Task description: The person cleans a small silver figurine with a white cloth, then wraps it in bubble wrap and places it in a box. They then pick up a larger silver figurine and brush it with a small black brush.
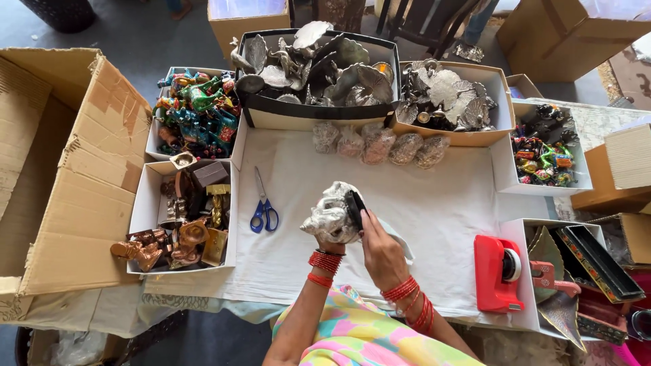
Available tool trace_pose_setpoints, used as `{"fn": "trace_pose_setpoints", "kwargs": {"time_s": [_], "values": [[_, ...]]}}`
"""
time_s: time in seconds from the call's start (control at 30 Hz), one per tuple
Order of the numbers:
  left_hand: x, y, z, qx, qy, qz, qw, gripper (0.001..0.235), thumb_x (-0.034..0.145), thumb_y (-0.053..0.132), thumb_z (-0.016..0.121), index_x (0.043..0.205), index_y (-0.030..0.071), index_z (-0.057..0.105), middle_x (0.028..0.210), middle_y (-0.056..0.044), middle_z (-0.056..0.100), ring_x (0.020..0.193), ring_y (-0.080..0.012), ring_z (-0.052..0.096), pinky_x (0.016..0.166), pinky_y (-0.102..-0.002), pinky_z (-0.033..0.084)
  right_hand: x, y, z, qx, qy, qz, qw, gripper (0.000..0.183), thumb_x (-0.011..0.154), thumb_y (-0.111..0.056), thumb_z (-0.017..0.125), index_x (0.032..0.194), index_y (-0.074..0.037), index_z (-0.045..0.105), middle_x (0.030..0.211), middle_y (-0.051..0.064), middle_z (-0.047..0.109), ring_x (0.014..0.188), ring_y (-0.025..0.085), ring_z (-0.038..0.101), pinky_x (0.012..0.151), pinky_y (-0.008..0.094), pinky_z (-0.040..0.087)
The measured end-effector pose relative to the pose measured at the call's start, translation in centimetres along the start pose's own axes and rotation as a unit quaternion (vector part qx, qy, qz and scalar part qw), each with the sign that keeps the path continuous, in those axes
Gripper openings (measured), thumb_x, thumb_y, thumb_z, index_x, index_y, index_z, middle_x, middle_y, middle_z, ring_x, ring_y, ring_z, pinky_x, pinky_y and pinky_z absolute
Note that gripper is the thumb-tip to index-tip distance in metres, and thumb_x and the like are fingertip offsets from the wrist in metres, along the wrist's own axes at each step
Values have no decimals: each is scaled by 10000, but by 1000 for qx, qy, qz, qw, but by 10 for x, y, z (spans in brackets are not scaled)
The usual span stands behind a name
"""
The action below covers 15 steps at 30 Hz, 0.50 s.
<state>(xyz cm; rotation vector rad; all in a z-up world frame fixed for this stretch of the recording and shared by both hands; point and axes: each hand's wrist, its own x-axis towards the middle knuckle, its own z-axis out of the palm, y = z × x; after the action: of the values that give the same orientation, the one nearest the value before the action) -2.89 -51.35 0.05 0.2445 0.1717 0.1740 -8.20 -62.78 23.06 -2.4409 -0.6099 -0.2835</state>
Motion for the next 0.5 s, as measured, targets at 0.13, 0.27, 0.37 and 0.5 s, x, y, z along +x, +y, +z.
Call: {"fn": "trace_pose_setpoints", "kwargs": {"time_s": [0.13, 0.27, 0.37, 0.5], "values": [[-2, -2, 0, -82, 2, -44, 996, 721, 939, 642, 411, 1412, 102, 473, 1363, -138, 590, 1229, -334, 595, 1016, -523, 512, 20, 1, -6, -2, 13, -18, 1000, 457, 964, -66, 556, 1409, 28, 514, 1408, 255, 582, 1066, 434, 681, 826, 449, 583], [-6, -4, 22, 71, -42, 5, 997, 636, 1071, 533, 434, 1521, 84, 435, 1461, -150, 525, 1345, -326, 519, 1157, -512, 435, 38, 0, -13, 6, 22, 7, 1000, 448, 984, -38, 545, 1426, 27, 515, 1421, 255, 576, 1070, 433, 672, 854, 452, 582], [-4, 2, 29, 90, -27, 8, 996, 644, 1056, 543, 434, 1525, 101, 426, 1473, -148, 513, 1357, -331, 506, 1169, -523, 421, 13, 2, -9, 14, 26, -21, 999, 455, 974, -32, 548, 1423, 31, 513, 1420, 251, 580, 1091, 434, 670, 854, 451, 579], [-1, 5, 16, 17, -7, -20, 1000, 663, 1034, 584, 398, 1521, 135, 424, 1497, -114, 516, 1374, -319, 508, 1172, -513, 423, -15, -16, -7, 23, -35, 20, 999, 475, 939, -56, 588, 1406, 6, 528, 1420, 241, 586, 997, 402, 700, 769, 454, 569]]}}
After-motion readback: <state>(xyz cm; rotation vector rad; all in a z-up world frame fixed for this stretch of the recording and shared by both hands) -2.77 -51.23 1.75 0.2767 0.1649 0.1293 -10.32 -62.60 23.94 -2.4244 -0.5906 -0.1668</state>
